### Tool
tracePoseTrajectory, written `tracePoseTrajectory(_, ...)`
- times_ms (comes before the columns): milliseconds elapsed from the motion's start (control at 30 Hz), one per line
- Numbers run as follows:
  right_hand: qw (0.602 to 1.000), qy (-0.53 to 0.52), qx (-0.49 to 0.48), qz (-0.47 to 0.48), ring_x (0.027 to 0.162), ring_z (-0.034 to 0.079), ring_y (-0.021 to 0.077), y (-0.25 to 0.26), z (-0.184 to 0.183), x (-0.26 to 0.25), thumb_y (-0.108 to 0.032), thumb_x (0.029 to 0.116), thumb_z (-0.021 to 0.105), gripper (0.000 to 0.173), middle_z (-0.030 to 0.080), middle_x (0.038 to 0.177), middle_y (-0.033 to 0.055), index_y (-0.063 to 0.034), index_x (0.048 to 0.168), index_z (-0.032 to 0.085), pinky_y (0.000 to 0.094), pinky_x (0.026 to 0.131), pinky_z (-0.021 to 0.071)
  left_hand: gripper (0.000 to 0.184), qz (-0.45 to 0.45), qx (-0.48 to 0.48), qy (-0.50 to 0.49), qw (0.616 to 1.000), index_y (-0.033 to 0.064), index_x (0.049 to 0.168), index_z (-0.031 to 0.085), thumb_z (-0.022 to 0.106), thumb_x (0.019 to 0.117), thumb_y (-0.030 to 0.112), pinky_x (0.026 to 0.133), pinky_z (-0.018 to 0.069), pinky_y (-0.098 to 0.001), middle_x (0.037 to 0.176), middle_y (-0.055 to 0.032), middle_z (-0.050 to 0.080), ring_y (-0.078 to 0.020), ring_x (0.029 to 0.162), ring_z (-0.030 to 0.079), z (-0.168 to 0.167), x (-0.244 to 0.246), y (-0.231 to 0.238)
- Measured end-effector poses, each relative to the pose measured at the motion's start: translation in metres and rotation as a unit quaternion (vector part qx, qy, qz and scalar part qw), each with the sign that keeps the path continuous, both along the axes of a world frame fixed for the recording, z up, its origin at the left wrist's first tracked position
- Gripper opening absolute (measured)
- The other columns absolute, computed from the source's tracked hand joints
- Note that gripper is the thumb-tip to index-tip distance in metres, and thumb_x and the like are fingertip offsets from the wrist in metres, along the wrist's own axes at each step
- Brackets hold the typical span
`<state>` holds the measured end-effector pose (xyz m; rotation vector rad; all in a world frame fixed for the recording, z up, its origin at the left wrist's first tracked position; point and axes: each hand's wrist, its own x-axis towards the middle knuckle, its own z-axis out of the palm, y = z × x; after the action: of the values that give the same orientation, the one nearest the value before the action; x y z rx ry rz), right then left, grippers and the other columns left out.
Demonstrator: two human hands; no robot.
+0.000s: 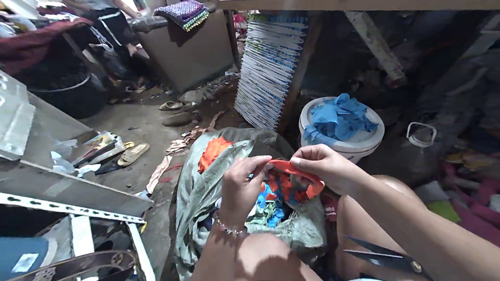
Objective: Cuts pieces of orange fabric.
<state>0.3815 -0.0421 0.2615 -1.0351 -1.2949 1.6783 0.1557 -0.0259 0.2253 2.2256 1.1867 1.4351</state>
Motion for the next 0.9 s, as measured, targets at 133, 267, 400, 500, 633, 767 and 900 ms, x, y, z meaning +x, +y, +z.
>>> tracePoseTrajectory(133,0.999,0.005,-0.036,-0.008,0.055,0.059,0.0034,-0.003,-0.002,-0.001,-0.020,0.1092,0.047,0.031,0.066,0.068,0.0028,-0.0035,0.087,0.062,0.0152,0.051,0.0477,0.019,-0.053,-0.153,-0.032,0.986,0.0083,0.095,0.074,0.060,0.1007,0.021,0.075,0.0544,-0.0195,0.091,0.0043,0.069,0.0006,0.082,0.064,0.003,0.002,-0.001)
tracePoseTrajectory(267,0.999,-0.038,0.010,-0.019,0.065,0.058,0.0027,-0.005,-0.007,0.004,-0.015,0.1016,0.060,0.016,0.065,0.081,-0.0013,-0.0046,0.110,0.069,0.0174,0.060,0.0489,0.026,-0.034,-0.082,0.015,0.996,0.0063,0.097,0.075,0.056,0.1024,0.022,0.073,0.0530,-0.0182,0.085,0.0008,0.066,-0.0012,0.078,0.062,-0.001,0.002,0.001)
tracePoseTrajectory(400,0.997,-0.046,0.011,-0.064,0.069,0.062,0.0034,-0.007,-0.006,0.002,-0.006,0.0967,0.065,0.005,0.067,0.080,-0.0008,-0.0039,0.097,0.070,0.0192,0.064,0.0516,0.026,0.019,0.032,0.091,0.995,0.0060,0.105,0.076,0.056,0.1022,0.022,0.077,0.0598,-0.0320,0.091,-0.0057,0.076,-0.0139,0.081,0.073,-0.003,0.002,0.001)
tracePoseTrajectory(500,0.989,-0.058,0.083,-0.106,0.068,0.060,0.0019,-0.010,-0.011,0.001,-0.009,0.0964,0.066,0.003,0.066,0.080,-0.0028,-0.0077,0.098,0.068,0.0185,0.063,0.0493,0.023,0.041,0.096,0.130,0.986,0.0079,0.101,0.076,0.058,0.1002,0.021,0.090,0.0587,-0.0435,0.097,-0.0050,0.076,-0.0188,0.092,0.074,-0.005,0.002,0.004)
tracePoseTrajectory(633,0.936,-0.106,0.272,-0.195,0.088,0.067,0.0031,-0.011,-0.026,-0.002,-0.010,0.0899,0.073,0.009,0.071,0.101,-0.0025,-0.0120,0.096,0.080,0.0191,0.076,0.0583,0.024,0.027,0.079,0.077,0.994,0.0062,0.099,0.076,0.058,0.1007,0.022,0.101,0.0526,-0.0374,0.121,-0.0123,0.070,-0.0212,0.115,0.066,-0.005,0.005,0.004)
tracePoseTrajectory(767,0.860,-0.137,0.435,-0.231,0.097,0.068,0.0037,-0.006,-0.033,-0.003,-0.007,0.0889,0.071,0.011,0.071,0.104,0.0009,-0.0099,0.095,0.080,0.0193,0.084,0.0591,0.024,0.043,0.078,0.023,0.996,0.0024,0.098,0.075,0.059,0.0996,0.020,0.088,0.0554,-0.0198,0.097,-0.0088,0.073,-0.0081,0.094,0.070,-0.005,0.015,-0.001)
tracePoseTrajectory(900,0.781,-0.211,0.527,-0.259,0.087,0.067,0.0025,-0.007,-0.036,-0.008,-0.010,0.0945,0.066,0.011,0.070,0.091,0.0007,-0.0073,0.099,0.076,0.0171,0.081,0.0575,0.021,0.084,0.148,0.136,0.976,0.0082,0.099,0.076,0.058,0.0997,0.018,0.083,0.0573,-0.0401,0.092,-0.0055,0.075,-0.0201,0.087,0.072,-0.014,0.020,0.000)
